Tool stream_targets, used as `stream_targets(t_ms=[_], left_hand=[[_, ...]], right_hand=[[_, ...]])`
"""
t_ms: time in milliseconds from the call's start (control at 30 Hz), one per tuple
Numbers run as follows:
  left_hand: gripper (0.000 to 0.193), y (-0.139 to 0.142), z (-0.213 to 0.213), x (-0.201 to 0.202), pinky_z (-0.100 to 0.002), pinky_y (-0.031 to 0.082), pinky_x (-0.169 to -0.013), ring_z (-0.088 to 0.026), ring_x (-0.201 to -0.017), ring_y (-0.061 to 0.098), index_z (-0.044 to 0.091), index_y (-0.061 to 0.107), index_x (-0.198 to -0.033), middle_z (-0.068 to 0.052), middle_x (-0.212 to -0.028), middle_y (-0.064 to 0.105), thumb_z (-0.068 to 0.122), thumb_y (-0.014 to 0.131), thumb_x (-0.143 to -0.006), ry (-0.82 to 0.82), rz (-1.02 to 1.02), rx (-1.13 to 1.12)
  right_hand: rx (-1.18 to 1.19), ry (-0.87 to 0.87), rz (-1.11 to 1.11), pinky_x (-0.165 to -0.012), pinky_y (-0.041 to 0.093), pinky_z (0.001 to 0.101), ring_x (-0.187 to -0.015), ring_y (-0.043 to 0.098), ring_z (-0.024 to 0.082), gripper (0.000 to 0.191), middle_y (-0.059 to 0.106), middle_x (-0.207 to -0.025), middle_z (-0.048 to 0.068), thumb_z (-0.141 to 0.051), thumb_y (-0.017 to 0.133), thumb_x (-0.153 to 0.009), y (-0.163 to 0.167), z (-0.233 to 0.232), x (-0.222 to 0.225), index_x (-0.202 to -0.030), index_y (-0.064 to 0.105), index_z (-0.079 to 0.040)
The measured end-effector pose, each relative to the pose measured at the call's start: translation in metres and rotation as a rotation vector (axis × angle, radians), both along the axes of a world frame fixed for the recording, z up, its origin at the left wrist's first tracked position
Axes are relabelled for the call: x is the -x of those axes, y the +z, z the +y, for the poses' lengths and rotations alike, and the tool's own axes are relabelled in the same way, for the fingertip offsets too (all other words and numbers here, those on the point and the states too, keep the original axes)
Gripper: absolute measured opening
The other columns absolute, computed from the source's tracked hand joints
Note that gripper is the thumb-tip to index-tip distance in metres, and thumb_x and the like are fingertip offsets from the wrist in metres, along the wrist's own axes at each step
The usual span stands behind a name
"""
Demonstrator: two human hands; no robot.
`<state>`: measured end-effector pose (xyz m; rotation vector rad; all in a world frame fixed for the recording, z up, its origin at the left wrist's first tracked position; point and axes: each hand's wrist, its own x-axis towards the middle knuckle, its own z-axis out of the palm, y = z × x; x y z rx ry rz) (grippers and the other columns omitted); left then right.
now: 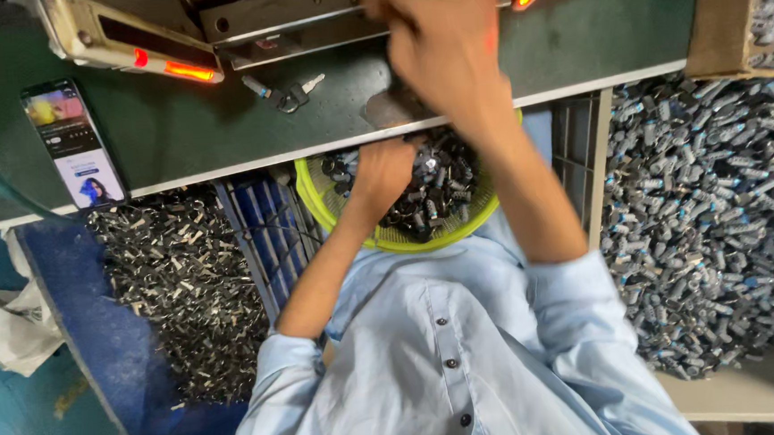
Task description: The person repeatedly picks small cylindrical key components from a green basket, inserts them into a press machine, and collects the processed parts. The person handles components one at a time, placing them into the machine and retrieving them after processing.
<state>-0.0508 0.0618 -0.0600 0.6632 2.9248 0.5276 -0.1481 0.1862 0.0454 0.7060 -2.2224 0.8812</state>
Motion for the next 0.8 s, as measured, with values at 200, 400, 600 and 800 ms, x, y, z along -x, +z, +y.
stream_targets(t_ms=[200, 400, 600, 800], left_hand=[[0.016, -0.011, -0.020, -0.007, -0.051, 0.050, -0.087, -0.037, -0.097, 0.065, 0.005, 0.070, -0.097, -0.015, -0.096, 0.067, 0.004, 0.061, -0.084, -0.056, 0.302, -0.266], [0.024, 0.011, -0.027, -0.018, -0.048, 0.050, -0.084, -0.036, -0.095, 0.065, 0.004, 0.068, -0.102, -0.016, -0.099, 0.067, -0.001, 0.065, -0.079, 0.000, 0.037, -0.247], [0.023, 0.044, -0.029, -0.056, -0.042, 0.055, -0.084, -0.034, -0.093, 0.067, 0.003, 0.065, -0.100, -0.010, -0.098, 0.069, -0.004, 0.072, -0.079, 0.096, 0.026, -0.702], [0.025, 0.043, -0.036, -0.072, -0.033, 0.056, -0.084, -0.024, -0.092, 0.072, 0.001, 0.061, -0.107, -0.010, -0.102, 0.071, -0.003, 0.069, -0.083, 0.319, -0.169, -1.095]], right_hand=[[0.367, 0.028, -0.304, -0.083, 0.057, 0.0378, -0.088, 0.070, 0.029, 0.018, 0.072, -0.095, 0.009, 0.015, 0.070, -0.084, -0.029, 0.018, -0.102, -0.092, 0.067, -0.001], [0.385, -0.044, -0.697, -0.082, 0.059, 0.0295, -0.093, 0.074, 0.022, 0.026, 0.075, -0.101, 0.011, 0.018, 0.071, -0.080, -0.078, 0.042, -0.162, -0.101, 0.071, 0.002], [0.523, 0.185, -0.731, -0.078, 0.059, 0.0272, -0.089, 0.073, 0.020, 0.030, 0.073, -0.105, 0.016, 0.013, 0.077, -0.078, -0.098, 0.034, -0.172, -0.106, 0.070, 0.005], [1.087, 0.308, -0.893, -0.090, 0.060, 0.0300, -0.097, 0.070, 0.018, 0.013, 0.073, -0.109, 0.013, 0.013, 0.064, -0.098, -0.108, 0.019, -0.168, -0.104, 0.066, 0.002]])
